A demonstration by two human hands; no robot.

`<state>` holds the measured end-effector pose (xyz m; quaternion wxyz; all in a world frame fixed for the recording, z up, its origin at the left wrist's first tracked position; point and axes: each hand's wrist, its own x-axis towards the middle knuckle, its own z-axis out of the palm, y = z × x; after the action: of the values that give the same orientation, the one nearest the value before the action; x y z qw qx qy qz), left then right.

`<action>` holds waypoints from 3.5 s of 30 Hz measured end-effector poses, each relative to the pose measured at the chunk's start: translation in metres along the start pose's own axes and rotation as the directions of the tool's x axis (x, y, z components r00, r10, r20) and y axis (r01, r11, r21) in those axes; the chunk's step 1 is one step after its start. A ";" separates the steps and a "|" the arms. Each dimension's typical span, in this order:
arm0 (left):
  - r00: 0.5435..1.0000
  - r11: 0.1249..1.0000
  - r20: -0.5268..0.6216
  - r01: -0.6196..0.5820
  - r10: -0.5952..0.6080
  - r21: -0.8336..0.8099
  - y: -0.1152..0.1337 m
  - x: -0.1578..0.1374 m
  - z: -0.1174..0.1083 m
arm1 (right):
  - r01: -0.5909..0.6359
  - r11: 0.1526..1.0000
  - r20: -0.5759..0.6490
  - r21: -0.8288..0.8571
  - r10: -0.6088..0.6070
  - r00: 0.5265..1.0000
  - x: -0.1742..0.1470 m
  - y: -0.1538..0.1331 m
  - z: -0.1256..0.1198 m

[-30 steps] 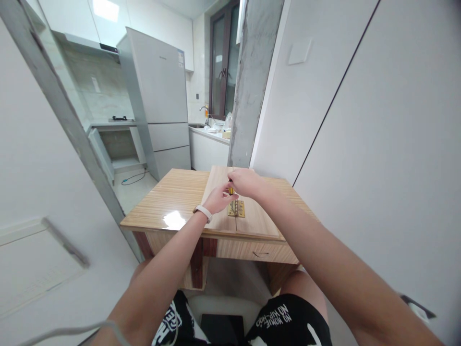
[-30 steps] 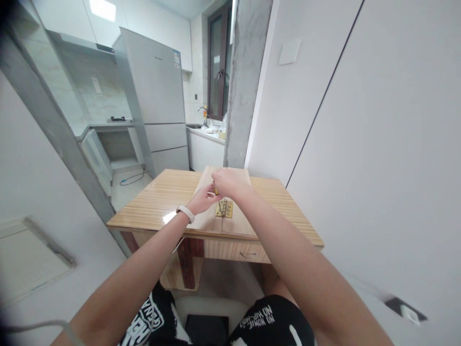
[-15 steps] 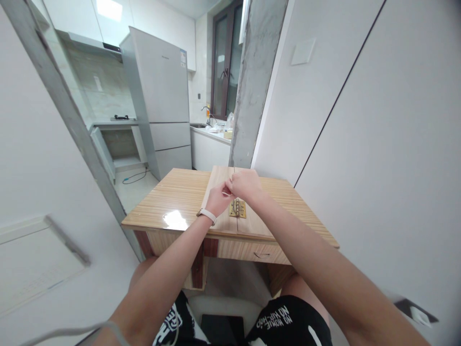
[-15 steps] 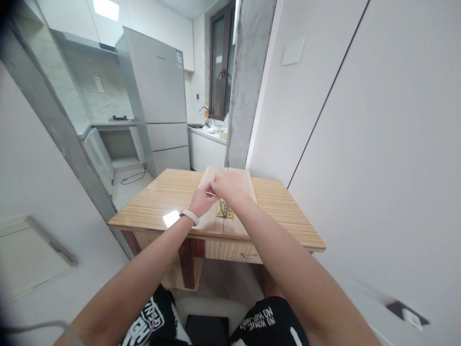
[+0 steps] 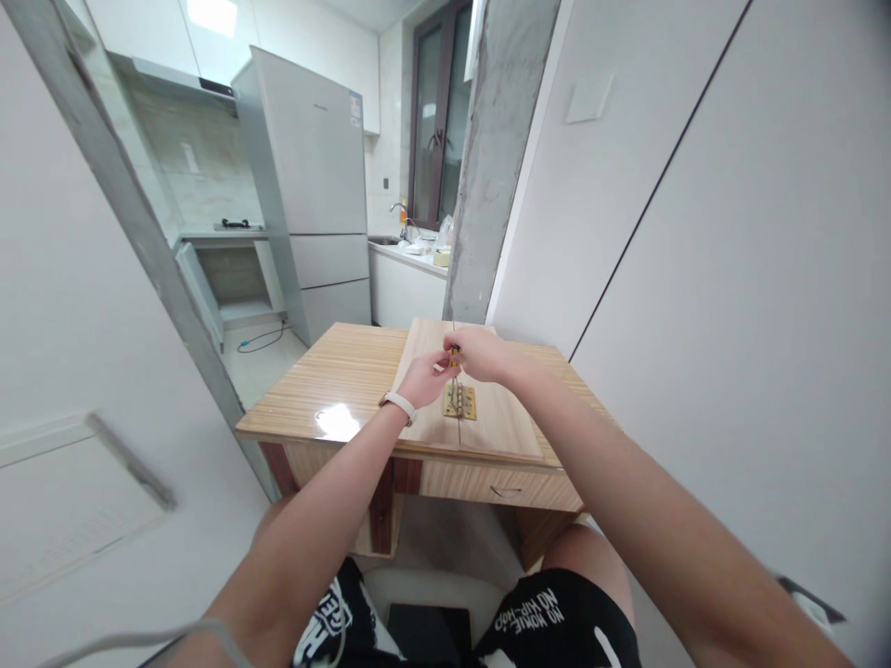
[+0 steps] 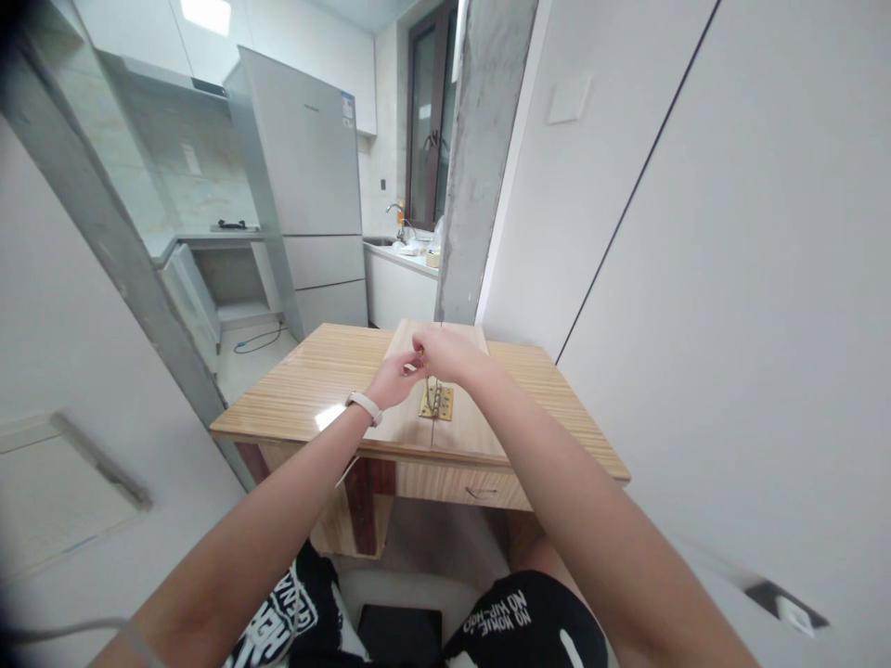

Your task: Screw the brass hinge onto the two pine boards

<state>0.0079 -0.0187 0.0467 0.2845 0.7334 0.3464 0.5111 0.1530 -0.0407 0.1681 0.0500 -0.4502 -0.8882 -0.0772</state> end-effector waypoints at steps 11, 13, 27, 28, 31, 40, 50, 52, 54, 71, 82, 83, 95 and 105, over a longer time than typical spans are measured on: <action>0.986 0.997 0.164 0.022 -0.010 -0.071 0.000 0.003 -0.004 | -0.019 0.990 -0.010 -0.136 0.018 1.000 -0.005 0.003 -0.002; 0.990 0.998 0.138 0.026 -0.018 -0.055 0.001 0.002 -0.004 | -0.021 0.989 -0.003 -0.150 0.021 1.000 -0.007 0.001 -0.004; 0.999 0.995 -0.002 0.054 -0.054 0.080 0.001 -0.004 -0.002 | -0.157 0.964 -0.055 -0.216 0.148 0.987 0.001 -0.011 0.003; 0.999 0.996 -0.016 0.048 -0.047 0.077 0.000 -0.004 -0.001 | -0.169 0.962 -0.059 -0.216 0.160 0.985 0.002 -0.015 0.004; 0.998 0.996 -0.055 0.030 -0.025 0.081 0.001 -0.005 0.001 | -0.221 0.951 -0.083 -0.216 0.208 0.975 0.003 -0.023 0.007; 0.987 0.989 -0.157 0.038 -0.016 0.139 0.012 -0.010 0.006 | -0.337 0.926 -0.143 -0.169 0.315 0.938 0.001 -0.033 0.012; 0.995 0.995 -0.102 0.028 -0.019 0.093 0.003 -0.007 0.002 | -0.134 0.991 -0.079 0.012 0.134 0.988 0.000 -0.010 0.000; 0.997 0.997 -0.080 0.016 -0.010 0.077 0.002 -0.007 0.002 | -0.024 0.999 -0.066 0.045 0.027 0.997 -0.001 -0.003 -0.001; 0.999 0.997 -0.043 0.009 -0.006 0.071 0.001 -0.006 0.000 | 0.027 0.999 -0.055 0.047 -0.024 0.998 -0.001 0.002 0.000; 0.996 0.996 0.076 0.037 -0.044 0.087 0.005 -0.005 -0.008 | -0.032 0.980 -0.029 -0.197 0.027 0.999 -0.007 0.000 -0.003; 1.000 0.981 0.000 -0.002 0.002 0.194 0.010 -0.007 -0.001 | -0.136 0.965 -0.027 -0.226 0.133 0.991 -0.004 -0.007 0.000; 1.000 0.979 -0.005 -0.006 0.007 0.204 0.011 -0.007 0.000 | -0.154 0.963 -0.030 -0.222 0.151 0.988 -0.004 -0.008 0.001; 0.989 0.983 -0.148 0.021 0.007 0.183 0.012 -0.005 0.012 | -0.398 0.906 -0.094 -0.143 0.388 0.917 -0.009 -0.029 0.001; 0.992 0.987 -0.121 0.048 -0.030 0.152 0.006 -0.003 0.005 | -0.316 0.948 -0.065 -0.034 0.313 0.947 -0.006 -0.009 0.004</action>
<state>0.0138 -0.0251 0.0482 0.2155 0.7148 0.4156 0.5196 0.1491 -0.0505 0.1627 0.0778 -0.5846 -0.8012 -0.1012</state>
